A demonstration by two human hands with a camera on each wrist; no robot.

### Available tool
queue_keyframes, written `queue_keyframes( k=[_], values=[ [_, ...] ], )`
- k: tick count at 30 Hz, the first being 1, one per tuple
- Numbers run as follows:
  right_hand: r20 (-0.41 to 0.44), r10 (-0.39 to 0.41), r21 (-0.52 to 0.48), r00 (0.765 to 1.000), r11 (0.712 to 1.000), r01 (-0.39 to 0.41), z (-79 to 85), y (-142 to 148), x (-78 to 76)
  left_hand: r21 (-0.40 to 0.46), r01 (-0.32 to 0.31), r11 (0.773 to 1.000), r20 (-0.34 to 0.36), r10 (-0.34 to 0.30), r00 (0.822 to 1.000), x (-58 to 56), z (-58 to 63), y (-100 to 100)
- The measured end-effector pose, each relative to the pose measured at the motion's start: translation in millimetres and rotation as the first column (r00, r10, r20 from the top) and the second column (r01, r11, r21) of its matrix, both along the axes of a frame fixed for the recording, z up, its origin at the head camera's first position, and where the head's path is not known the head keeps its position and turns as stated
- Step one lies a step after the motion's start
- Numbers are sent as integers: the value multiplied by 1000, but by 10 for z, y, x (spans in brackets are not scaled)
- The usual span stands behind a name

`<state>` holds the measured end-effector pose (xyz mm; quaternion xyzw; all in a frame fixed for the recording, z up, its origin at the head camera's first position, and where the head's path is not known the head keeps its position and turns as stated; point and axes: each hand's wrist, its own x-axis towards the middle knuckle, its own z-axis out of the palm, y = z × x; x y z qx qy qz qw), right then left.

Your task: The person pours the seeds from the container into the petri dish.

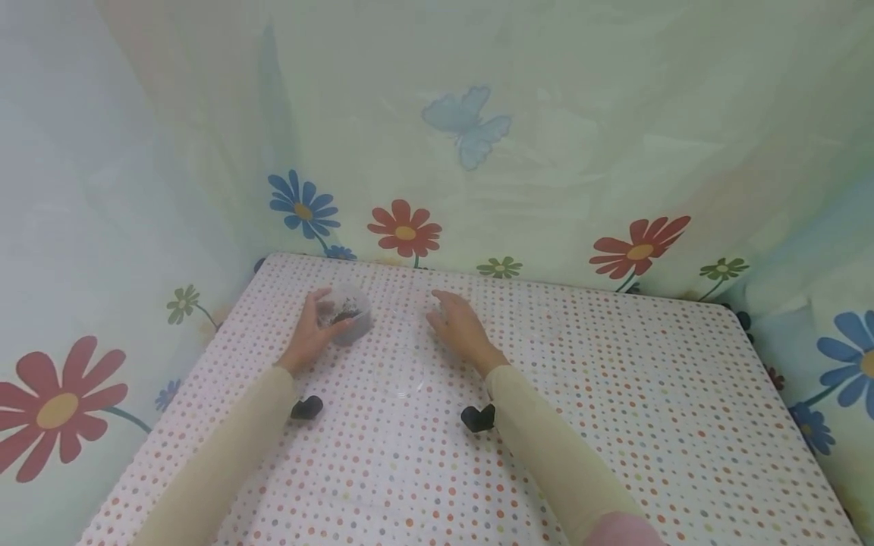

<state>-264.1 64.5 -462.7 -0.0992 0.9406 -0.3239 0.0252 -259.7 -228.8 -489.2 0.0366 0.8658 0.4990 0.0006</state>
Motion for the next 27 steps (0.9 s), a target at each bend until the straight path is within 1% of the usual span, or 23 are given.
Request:
queue_keyframes(
  k=[3, 5, 9, 12, 19, 27],
  values=[
    [5, 3, 1, 1000, 1000, -3, -33, -13, -16, 4, -2, 1000, 12, 2, 1000, 16, -59, -5],
    [2, 4, 12, 1000, 1000, -4, -53, -18, -23, 2, -2, 1000, 10, 2, 1000, 26, -76, -4],
    [-24, 4, 15, 1000, 1000, -4, -76, -20, -50, 6, -13, 1000, 0, 13, 1000, 20, -59, 15],
    [-32, 4, 7, 999, 1000, -3, -75, -17, -74, 5, -14, 1000, -5, 14, 1000, -12, -40, 20],
    [-3, -9, 12, 1000, 1000, 9, -59, -38, -88, 28, -14, 1000, 1, 14, 1000, -11, -47, 23],
    [-4, -2, 32, 1000, 999, 2, -43, -83, -131, 34, -14, 999, -25, 15, 1000, -27, -64, 23]
  ],
)
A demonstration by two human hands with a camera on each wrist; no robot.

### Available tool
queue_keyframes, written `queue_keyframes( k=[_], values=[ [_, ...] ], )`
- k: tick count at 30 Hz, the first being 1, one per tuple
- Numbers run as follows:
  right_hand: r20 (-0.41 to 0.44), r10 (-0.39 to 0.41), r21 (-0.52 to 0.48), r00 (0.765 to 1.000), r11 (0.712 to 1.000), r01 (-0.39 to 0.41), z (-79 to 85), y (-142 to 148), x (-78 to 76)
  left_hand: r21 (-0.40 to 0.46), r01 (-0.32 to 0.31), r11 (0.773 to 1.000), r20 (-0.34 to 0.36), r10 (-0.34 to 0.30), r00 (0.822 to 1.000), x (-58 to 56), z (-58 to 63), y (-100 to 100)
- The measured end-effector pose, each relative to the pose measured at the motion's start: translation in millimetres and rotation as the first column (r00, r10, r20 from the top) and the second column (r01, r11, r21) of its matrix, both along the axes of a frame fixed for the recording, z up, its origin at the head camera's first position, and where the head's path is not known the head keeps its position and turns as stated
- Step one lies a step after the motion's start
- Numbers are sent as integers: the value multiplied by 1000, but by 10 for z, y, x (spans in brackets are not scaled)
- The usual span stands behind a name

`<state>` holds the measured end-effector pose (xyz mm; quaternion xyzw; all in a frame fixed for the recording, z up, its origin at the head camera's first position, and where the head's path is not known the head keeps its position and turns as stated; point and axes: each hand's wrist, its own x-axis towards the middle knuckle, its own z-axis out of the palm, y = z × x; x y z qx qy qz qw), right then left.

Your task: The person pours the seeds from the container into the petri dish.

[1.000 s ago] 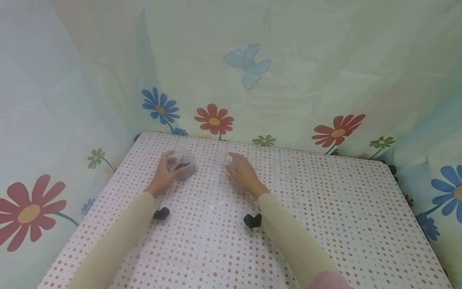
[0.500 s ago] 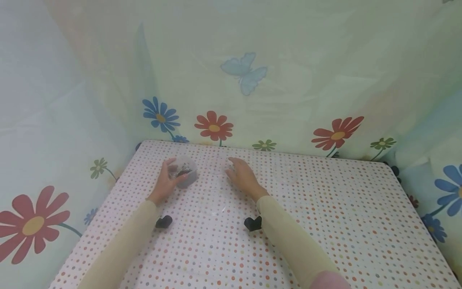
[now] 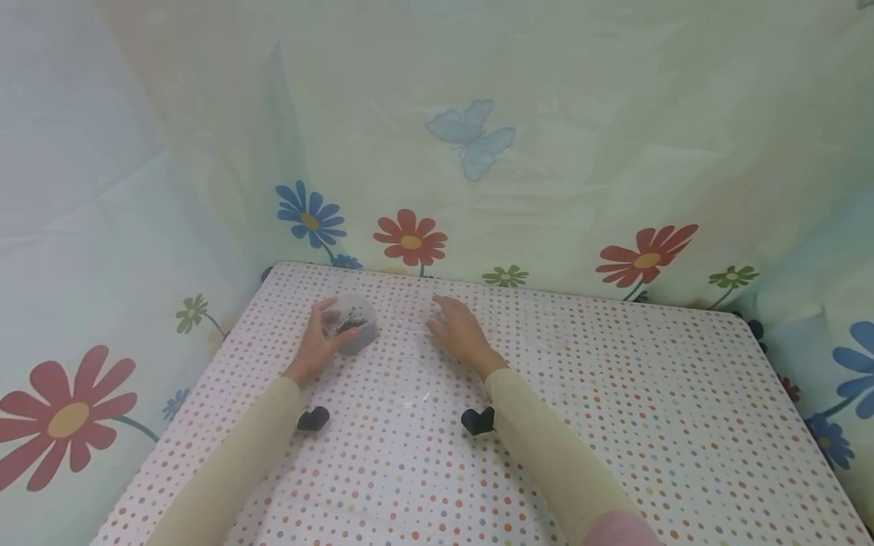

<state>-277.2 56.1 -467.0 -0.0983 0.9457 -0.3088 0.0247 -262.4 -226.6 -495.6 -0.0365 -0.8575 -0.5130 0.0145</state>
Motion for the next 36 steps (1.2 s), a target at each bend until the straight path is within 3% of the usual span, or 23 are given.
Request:
queue_keyframes(
  k=[18, 36],
  values=[
    [-15, 25, 101, 1000, 995, -23, -79, -17, -75, 29, 8, 1000, -8, -8, 1000, -10, -27, 13],
    [-8, 4, 96, 1000, 995, -3, -203, -31, -203, 7, -14, 1000, -19, 14, 1000, -5, -47, 11]
  ],
)
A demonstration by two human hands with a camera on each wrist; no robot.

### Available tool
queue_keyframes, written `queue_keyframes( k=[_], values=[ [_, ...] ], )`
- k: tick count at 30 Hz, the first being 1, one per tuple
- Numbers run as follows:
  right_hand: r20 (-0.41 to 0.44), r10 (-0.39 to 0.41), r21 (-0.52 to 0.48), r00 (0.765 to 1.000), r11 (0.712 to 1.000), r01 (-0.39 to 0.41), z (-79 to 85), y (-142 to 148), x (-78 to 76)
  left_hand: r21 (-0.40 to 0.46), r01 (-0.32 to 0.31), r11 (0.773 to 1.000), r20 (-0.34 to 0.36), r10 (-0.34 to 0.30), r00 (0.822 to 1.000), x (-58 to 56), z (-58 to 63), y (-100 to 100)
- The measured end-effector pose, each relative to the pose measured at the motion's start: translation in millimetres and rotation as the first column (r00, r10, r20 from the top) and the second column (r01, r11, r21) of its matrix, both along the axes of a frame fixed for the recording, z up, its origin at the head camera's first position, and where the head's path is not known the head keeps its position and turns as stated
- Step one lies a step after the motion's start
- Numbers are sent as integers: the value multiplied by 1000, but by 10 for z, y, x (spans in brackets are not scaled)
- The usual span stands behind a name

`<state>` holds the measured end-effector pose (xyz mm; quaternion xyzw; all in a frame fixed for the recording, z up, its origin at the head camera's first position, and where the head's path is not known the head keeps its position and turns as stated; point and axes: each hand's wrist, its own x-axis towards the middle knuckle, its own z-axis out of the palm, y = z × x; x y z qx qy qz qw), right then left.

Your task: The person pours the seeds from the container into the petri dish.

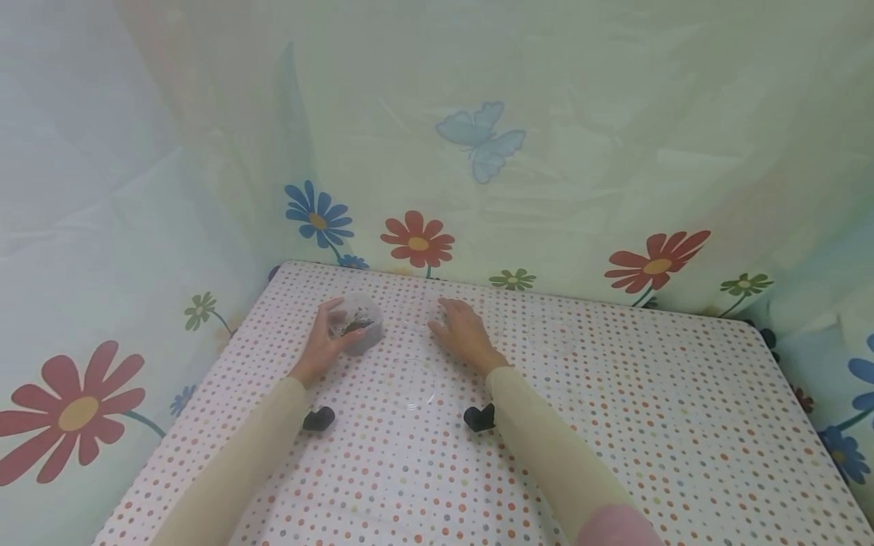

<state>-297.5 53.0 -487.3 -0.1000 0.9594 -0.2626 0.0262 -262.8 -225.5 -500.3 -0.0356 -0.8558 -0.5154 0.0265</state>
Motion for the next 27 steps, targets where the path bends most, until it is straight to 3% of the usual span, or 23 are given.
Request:
queue_keyframes(
  k=[27],
  values=[
    [4, 61, 72, 998, 996, -61, -13, 42, -131, 37, 4, 999, 32, -5, 999, -5, -4, -13]
  ],
)
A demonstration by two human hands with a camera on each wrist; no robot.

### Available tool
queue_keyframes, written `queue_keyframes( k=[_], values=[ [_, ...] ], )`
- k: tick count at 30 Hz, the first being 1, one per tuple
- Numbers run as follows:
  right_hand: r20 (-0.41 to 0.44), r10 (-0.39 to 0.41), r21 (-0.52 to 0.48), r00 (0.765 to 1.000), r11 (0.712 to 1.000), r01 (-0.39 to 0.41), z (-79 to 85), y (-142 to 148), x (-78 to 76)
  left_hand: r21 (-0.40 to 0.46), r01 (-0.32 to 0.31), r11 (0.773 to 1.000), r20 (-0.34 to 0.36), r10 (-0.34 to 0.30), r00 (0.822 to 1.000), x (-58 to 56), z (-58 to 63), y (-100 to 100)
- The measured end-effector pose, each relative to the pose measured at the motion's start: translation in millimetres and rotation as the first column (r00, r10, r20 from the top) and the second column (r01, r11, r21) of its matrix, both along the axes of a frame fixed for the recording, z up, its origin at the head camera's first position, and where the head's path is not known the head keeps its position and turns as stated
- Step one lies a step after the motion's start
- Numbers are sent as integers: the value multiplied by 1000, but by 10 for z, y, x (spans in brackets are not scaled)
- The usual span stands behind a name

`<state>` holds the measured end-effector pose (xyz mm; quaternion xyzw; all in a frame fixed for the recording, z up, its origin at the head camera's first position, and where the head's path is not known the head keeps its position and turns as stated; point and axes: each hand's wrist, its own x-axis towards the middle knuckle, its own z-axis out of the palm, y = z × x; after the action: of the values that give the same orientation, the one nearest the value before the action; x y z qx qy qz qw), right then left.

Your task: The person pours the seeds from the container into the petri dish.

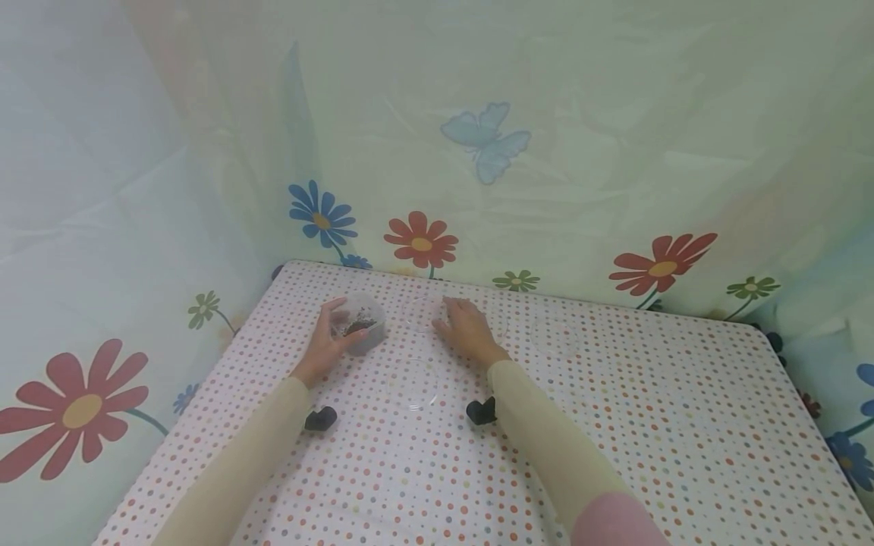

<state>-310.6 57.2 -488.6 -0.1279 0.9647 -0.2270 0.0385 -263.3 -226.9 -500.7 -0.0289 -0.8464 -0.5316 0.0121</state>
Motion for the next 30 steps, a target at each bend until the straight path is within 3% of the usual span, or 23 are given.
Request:
queue_keyframes(
  k=[19, 30],
  values=[
    [-18, -7, 77, 1000, 997, 9, 10, -25, -1, 0, 4, 1000, 22, -4, 1000, -4, 19, -11],
    [-126, 22, 130, 992, 992, -5, -9, -15, -59, -6, -1, 1000, -6, 1, 1000, -6, -17, -9]
  ],
)
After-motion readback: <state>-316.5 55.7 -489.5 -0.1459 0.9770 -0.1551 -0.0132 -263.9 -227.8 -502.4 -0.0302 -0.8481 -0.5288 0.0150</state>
